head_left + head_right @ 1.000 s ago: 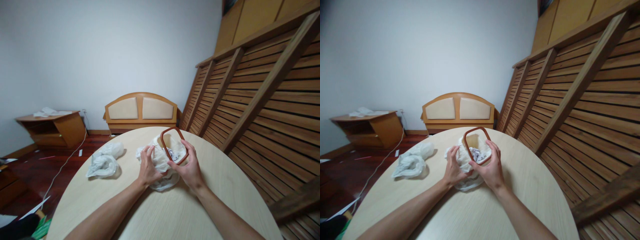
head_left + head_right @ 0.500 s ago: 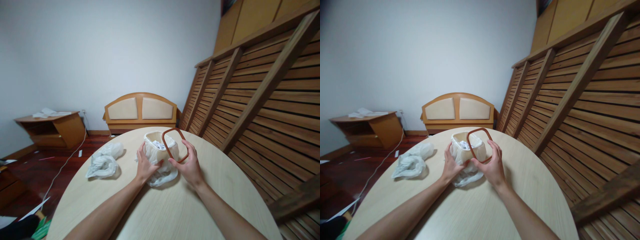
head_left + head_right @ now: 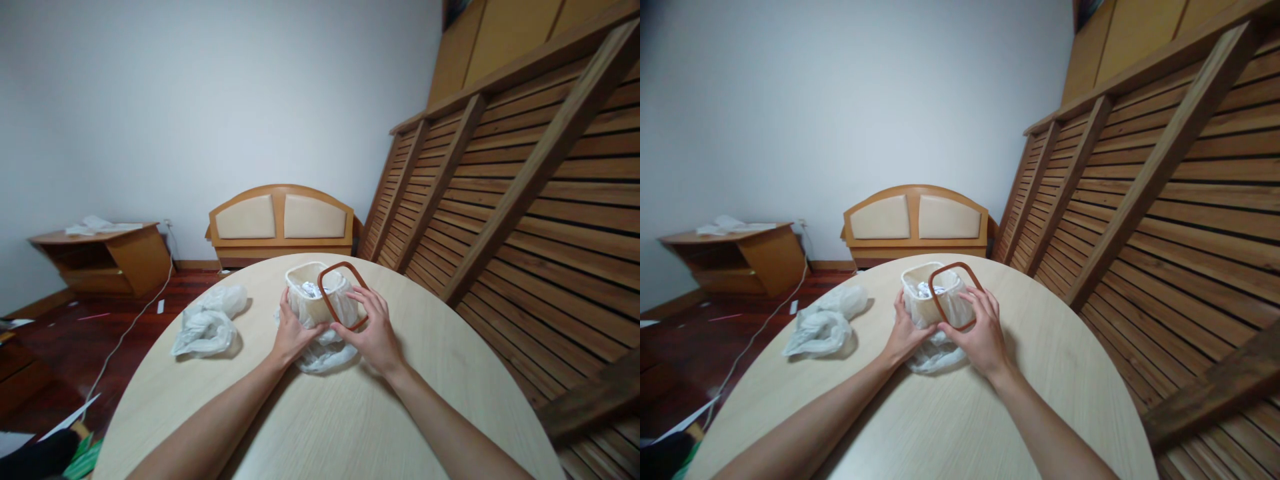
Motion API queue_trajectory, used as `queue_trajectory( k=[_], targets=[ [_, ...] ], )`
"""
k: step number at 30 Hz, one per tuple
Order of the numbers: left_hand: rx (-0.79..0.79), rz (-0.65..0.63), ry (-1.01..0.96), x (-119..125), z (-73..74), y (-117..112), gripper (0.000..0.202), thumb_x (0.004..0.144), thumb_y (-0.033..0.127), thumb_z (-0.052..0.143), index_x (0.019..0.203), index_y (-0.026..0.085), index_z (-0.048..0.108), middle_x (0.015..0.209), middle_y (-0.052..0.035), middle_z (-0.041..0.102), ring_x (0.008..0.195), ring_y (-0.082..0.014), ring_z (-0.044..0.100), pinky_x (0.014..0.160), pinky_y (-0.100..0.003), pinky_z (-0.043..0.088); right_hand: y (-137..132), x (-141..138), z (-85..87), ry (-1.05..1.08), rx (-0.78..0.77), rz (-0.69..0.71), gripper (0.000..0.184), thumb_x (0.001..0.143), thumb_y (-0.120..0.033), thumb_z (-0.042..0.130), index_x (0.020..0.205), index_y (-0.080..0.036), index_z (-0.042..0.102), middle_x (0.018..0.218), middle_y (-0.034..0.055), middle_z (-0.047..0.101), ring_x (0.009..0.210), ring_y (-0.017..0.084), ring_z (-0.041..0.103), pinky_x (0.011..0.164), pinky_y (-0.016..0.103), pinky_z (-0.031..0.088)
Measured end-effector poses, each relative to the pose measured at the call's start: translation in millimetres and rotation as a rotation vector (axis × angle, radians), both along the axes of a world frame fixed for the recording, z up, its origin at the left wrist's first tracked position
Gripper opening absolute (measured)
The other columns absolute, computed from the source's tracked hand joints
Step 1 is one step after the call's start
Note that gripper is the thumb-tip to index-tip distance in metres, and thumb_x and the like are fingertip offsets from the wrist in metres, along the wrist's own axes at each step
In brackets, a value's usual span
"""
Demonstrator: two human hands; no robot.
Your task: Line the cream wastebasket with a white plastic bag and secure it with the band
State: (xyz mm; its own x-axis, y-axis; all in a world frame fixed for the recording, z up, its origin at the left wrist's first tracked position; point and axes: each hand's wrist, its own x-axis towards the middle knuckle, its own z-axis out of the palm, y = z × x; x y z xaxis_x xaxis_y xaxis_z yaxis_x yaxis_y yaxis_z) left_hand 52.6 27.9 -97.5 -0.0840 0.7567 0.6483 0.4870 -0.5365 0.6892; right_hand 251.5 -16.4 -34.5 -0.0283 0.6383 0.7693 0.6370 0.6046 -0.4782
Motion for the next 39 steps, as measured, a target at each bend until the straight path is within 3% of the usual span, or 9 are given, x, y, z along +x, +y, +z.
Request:
queue_trajectory(
  k=[4, 13, 18, 21, 25, 30, 34, 39],
  targets=[
    [-0.076, -0.008, 0.001, -2.1, 0.0, -2.8, 0.131, 0.057, 0.055, 0.088, 0.152, 0.021, 0.004, 0.155, -0.0235, 0.025, 0.145, -0.0390, 0.032, 0.117, -0.059, 0.029, 1.8, 1.4, -2.2, -0.008, 0.003, 0.000, 0.057, 0.070, -0.049, 0.081, 0.118, -0.025, 0.063, 0.131, 0.0119, 0.061, 0.129, 0.034, 0.047, 0.110, 0.058, 0.038],
    [0.111, 0.030, 0.128, -14.2, 7.6, -9.6, 0.134, 0.055, 0.061, 0.087, 0.154, 0.024, 0.005, 0.160, -0.0236, 0.016, 0.152, -0.0433, 0.007, 0.119, -0.067, 0.018, 2.8, 0.5, -2.6, -0.036, 0.002, -0.004, 0.056, 0.070, -0.048, 0.082, 0.117, -0.024, 0.062, 0.131, 0.0118, 0.060, 0.130, 0.034, 0.046, 0.110, 0.058, 0.037],
    [0.172, 0.087, 0.157, -20.3, 20.4, -19.1, 0.115, 0.071, 0.053, 0.080, 0.156, 0.025, 0.008, 0.165, -0.0228, 0.000, 0.152, -0.0430, -0.004, 0.117, -0.071, 0.014, 2.0, -0.9, -2.0, -0.067, 0.029, -0.021, 0.054, 0.072, -0.050, 0.080, 0.116, -0.024, 0.062, 0.130, 0.0120, 0.060, 0.130, 0.035, 0.045, 0.110, 0.059, 0.037],
    [0.272, 0.048, 0.232, -22.6, 27.3, -23.7, 0.092, 0.087, 0.038, 0.069, 0.156, 0.030, 0.010, 0.166, -0.0180, -0.001, 0.153, -0.0376, 0.003, 0.118, -0.066, 0.020, 1.8, -1.0, -3.2, -0.098, 0.048, -0.034, 0.055, 0.071, -0.051, 0.081, 0.115, -0.023, 0.062, 0.131, 0.0122, 0.060, 0.133, 0.035, 0.042, 0.111, 0.059, 0.037],
    [0.298, 0.026, 0.305, -21.0, 30.0, -25.5, 0.075, 0.095, 0.029, 0.057, 0.156, 0.030, 0.013, 0.163, -0.0174, 0.019, 0.151, -0.0315, 0.023, 0.117, -0.058, 0.032, 3.2, 0.0, -5.9, -0.124, 0.086, -0.045, 0.056, 0.071, -0.051, 0.081, 0.116, -0.023, 0.062, 0.132, 0.0125, 0.059, 0.136, 0.036, 0.039, 0.112, 0.060, 0.036],
    [0.486, 0.086, 0.381, -21.5, 37.0, -27.9, 0.069, 0.094, 0.023, 0.058, 0.154, 0.029, 0.024, 0.158, -0.0164, 0.028, 0.146, -0.0317, 0.031, 0.112, -0.057, 0.038, 1.0, 0.9, -3.6, -0.192, 0.157, -0.011, 0.058, 0.073, -0.050, 0.080, 0.119, -0.021, 0.060, 0.135, 0.0143, 0.057, 0.141, 0.037, 0.034, 0.112, 0.062, 0.036],
    [0.675, 0.013, 0.573, -33.9, 53.1, -36.1, 0.057, 0.091, 0.017, 0.063, 0.142, 0.033, 0.045, 0.153, -0.0120, 0.035, 0.140, -0.0312, 0.038, 0.109, -0.052, 0.044, -4.5, 0.0, 0.5, -0.279, 0.226, 0.074, 0.059, 0.074, -0.048, 0.079, 0.121, -0.020, 0.058, 0.135, 0.0154, 0.056, 0.142, 0.038, 0.033, 0.110, 0.063, 0.038],
    [0.692, -0.110, 0.662, -53.8, 75.2, -42.7, 0.032, 0.089, 0.015, 0.066, 0.119, 0.026, 0.063, 0.146, -0.0121, 0.044, 0.140, -0.0318, 0.038, 0.107, -0.051, 0.047, -7.5, 0.0, 2.3, -0.313, 0.278, 0.154, 0.066, 0.073, -0.054, 0.078, 0.124, -0.020, 0.056, 0.135, 0.0164, 0.056, 0.140, 0.040, 0.035, 0.110, 0.064, 0.037]
  ],
)
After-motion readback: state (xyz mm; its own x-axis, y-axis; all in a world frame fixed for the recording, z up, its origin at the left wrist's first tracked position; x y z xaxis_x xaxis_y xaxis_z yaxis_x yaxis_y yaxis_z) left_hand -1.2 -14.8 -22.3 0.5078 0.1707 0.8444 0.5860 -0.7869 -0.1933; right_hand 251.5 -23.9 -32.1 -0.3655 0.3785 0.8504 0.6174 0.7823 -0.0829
